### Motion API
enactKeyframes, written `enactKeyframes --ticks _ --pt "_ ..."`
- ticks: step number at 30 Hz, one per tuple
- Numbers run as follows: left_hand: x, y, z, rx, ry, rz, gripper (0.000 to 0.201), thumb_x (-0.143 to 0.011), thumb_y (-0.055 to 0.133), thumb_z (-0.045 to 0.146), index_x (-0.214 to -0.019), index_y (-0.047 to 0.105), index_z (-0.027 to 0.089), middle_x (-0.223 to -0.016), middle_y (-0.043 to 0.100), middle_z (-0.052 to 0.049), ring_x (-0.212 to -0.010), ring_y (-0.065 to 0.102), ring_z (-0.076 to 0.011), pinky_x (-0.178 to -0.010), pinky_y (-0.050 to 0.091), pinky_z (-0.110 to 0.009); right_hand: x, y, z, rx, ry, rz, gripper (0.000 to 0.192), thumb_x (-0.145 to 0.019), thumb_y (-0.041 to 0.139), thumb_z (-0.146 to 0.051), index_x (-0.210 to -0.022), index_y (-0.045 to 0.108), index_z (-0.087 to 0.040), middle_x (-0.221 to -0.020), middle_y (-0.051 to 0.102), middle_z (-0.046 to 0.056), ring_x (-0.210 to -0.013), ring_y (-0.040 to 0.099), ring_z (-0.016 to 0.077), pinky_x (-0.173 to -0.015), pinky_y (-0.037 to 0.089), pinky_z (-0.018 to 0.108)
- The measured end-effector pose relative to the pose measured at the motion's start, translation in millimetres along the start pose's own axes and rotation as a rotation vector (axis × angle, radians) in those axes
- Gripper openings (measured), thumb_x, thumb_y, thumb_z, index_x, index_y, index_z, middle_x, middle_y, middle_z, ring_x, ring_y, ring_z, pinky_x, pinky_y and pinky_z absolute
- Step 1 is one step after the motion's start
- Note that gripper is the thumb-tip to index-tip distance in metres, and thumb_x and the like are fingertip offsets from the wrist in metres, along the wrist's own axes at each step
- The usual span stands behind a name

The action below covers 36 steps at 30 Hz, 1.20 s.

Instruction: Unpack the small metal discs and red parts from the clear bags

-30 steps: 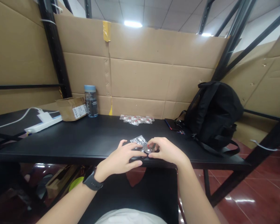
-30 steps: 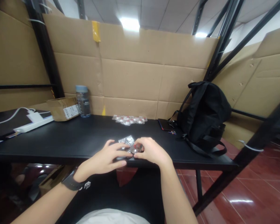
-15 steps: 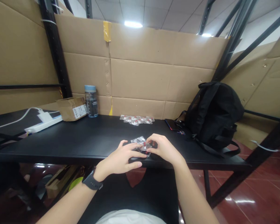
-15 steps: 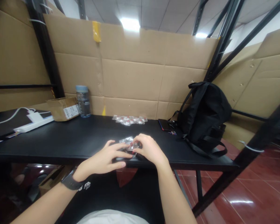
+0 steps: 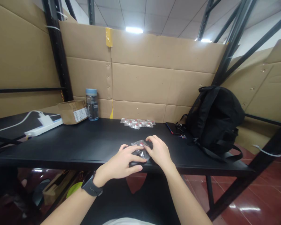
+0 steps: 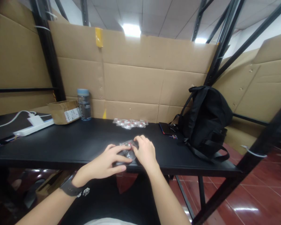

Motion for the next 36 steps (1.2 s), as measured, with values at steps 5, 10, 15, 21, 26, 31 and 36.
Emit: enactKeyframes --ticks 5,10,15,21,26,31,36 --pt "-2 -4.3 -1 0.066 -0.021 0.065 0.025 -0.097 0.06 0.045 -0.111 0.077 0.035 -0.14 0.061 -0.003 -0.136 0.049 -0.0281 -0.11 0.035 -0.044 -1 1 0 -0.243 -0.062 -0.044 0.025 -0.085 0.071 -0.023 -0.109 0.065 -0.025 -0.109 0.065 0.005 -0.101 0.062 0.0221 -0.084 0.048 0.033" --pt "-5 -11.5 -18 0.21 -0.123 0.303 0.027 -0.1 0.046 0.026 -0.096 0.072 0.023 -0.101 0.07 -0.006 -0.099 0.064 -0.021 -0.093 0.048 -0.035 -5 -12 8 -0.525 -0.183 -0.134 0.023 -0.09 0.065 -0.024 -0.113 0.067 -0.026 -0.114 0.066 0.005 -0.105 0.063 0.0213 -0.089 0.048 0.034" --pt "-6 -2.9 -30 0.018 -0.223 0.316 0.031 -0.085 0.056 0.013 -0.11 0.067 0.026 -0.116 0.067 -0.005 -0.116 0.057 -0.0251 -0.1 0.042 -0.042 -5 -10 19 -0.337 -0.223 -0.094 0.04 -0.083 0.052 0.0 -0.105 0.072 -0.027 -0.118 0.066 0.005 -0.111 0.059 0.0221 -0.1 0.043 0.04" --pt "-9 8.6 -19 -0.11 -0.268 0.365 0.011 -0.094 0.061 0.03 -0.098 0.07 0.027 -0.113 0.07 -0.005 -0.121 0.054 -0.0279 -0.1 0.034 -0.046 -5 -1 19 -0.296 -0.188 -0.094 0.005 -0.083 0.074 -0.02 -0.086 0.073 -0.025 -0.115 0.067 0.005 -0.106 0.06 0.0237 -0.098 0.043 0.043" --pt "-8 -1.1 -21 -0.004 -0.385 0.432 0.017 -0.094 0.058 0.032 -0.086 0.07 0.024 -0.106 0.073 -0.003 -0.111 0.061 -0.0263 -0.096 0.038 -0.043 -6 -5 17 -0.416 -0.162 -0.094 0.005 -0.087 0.072 -0.024 -0.083 0.075 -0.024 -0.113 0.068 0.005 -0.106 0.062 0.0218 -0.099 0.044 0.039" --pt "-5 -4.0 -40 0.284 -0.484 0.447 0.018 -0.091 0.056 0.037 -0.088 0.067 0.023 -0.092 0.075 0.0 -0.085 0.068 -0.0203 -0.084 0.047 -0.034 -6 -5 15 -0.532 -0.176 -0.132 0.013 -0.092 0.067 -0.029 -0.085 0.075 -0.022 -0.113 0.069 0.005 -0.106 0.064 0.0206 -0.098 0.045 0.035" --pt "-4 -0.4 -42 0.322 -0.54 0.517 0.032 -0.085 0.064 0.033 -0.115 0.057 0.026 -0.087 0.075 0.003 -0.086 0.07 -0.0205 -0.091 0.046 -0.035 -6 1 17 -0.468 -0.133 -0.167 0.018 -0.092 0.065 -0.029 -0.077 0.071 -0.022 -0.11 0.07 0.004 -0.103 0.064 0.0212 -0.096 0.045 0.037"
Point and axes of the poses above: each hand's wrist, its own x-axis away from the middle knuckle, its own y-axis out of the palm, z = x × y, the point moved 2 cm from there along -x, towards the middle knuckle
